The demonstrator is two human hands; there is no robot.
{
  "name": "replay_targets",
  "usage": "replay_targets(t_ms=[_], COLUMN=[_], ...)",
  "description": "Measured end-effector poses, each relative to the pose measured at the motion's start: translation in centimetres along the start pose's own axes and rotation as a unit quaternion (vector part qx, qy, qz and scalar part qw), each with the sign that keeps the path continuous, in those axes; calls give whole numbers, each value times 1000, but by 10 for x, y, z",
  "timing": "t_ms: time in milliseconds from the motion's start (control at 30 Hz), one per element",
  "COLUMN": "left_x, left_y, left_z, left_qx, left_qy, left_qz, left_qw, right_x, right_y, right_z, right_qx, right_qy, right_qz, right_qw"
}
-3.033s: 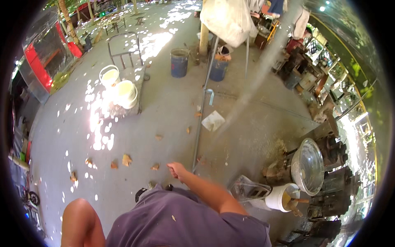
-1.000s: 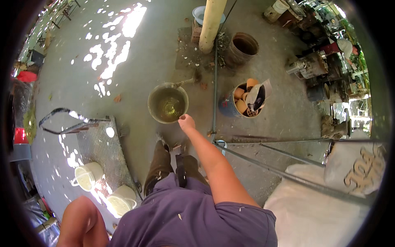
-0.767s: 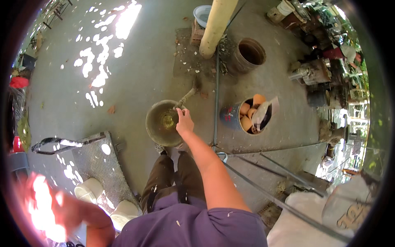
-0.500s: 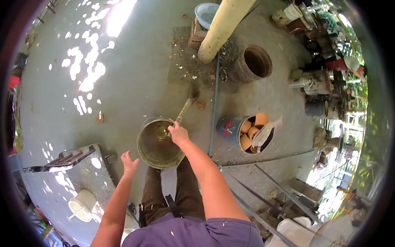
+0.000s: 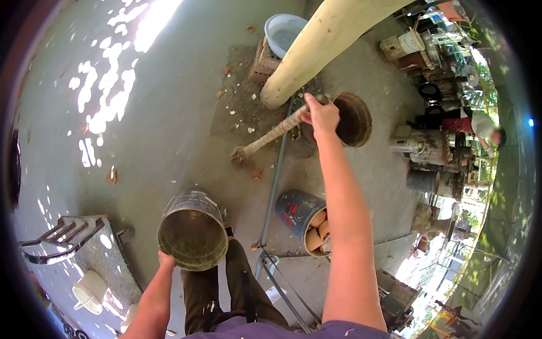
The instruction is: The person picks up cylindrical charcoal briquettes from a stack and places them into the openings of several charcoal stoves. They use tongs to adjust the briquettes inside the stoves and a knife to scrape the ends of the briquettes. The person also puts on a pair of gloves during the process.
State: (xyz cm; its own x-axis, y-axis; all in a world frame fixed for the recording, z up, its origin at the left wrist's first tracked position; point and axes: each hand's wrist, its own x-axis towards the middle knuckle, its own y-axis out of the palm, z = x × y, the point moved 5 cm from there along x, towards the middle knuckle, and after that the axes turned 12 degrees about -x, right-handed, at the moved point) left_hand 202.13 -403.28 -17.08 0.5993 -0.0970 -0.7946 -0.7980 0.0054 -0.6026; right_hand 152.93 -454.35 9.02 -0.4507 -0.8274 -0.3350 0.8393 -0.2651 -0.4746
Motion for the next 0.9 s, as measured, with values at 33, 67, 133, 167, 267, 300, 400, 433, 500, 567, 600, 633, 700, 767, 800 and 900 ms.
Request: replay_targets(t_ms=[33, 67, 133, 167, 267, 300, 400, 433, 500, 567, 600, 633, 700, 767, 800, 900], left_x=[-4, -13, -23, -26, 0, 12, 28, 30, 26, 26, 18, -5, -45, -71, -90, -124], left_y=[5, 1, -4, -7, -7, -6, -6, -8, -10, -4, 0, 1, 1, -4, -7, -35], left_z=[-6, -14, -29, -31, -4, 9, 17, 14, 7, -12, -25, -52, -90, -121, -132, -145], left_qx=[9, 21, 42, 50, 63, 65, 57, 47, 33, 56, 72, 114, 130, 155, 161, 85], left_qy=[-7, -13, -13, -12, 4, 13, 19, 37, 80, 166, 210, 218, 326, 351, 328, 287], left_qz=[0, -1, -8, -15, -29, -31, -4, 19, 66, 75, 81, 75, 64, 95, 130, 142], left_qw=[1000, 1000, 999, 999, 998, 997, 998, 998, 994, 982, 972, 967, 934, 919, 922, 944], right_x=[27, 44, 66, 67, 1, -38, -171, -217, -308, -390, -431, -469, -536, -606, -636, -716], right_y=[6, 4, 5, 11, 44, 56, 63, 62, 56, 47, 39, 31, 20, 10, 2, -11], right_z=[-10, -23, -61, -80, -161, -198, -297, -315, -361, -365, -368, -371, -377, -383, -381, -372], right_qx=[-5, -84, -191, -220, -257, -213, -105, -99, -47, -1, 18, 25, 39, 57, 54, 126], right_qy=[-21, -34, -93, -139, -62, -77, 183, 195, 297, 376, 412, 432, 461, 488, 489, 504], right_qz=[44, -21, -121, -149, 6, 61, 187, 204, 201, 186, 171, 161, 149, 129, 114, 23], right_qw=[999, 996, 970, 954, 964, 972, 960, 954, 932, 908, 895, 887, 874, 862, 863, 854])
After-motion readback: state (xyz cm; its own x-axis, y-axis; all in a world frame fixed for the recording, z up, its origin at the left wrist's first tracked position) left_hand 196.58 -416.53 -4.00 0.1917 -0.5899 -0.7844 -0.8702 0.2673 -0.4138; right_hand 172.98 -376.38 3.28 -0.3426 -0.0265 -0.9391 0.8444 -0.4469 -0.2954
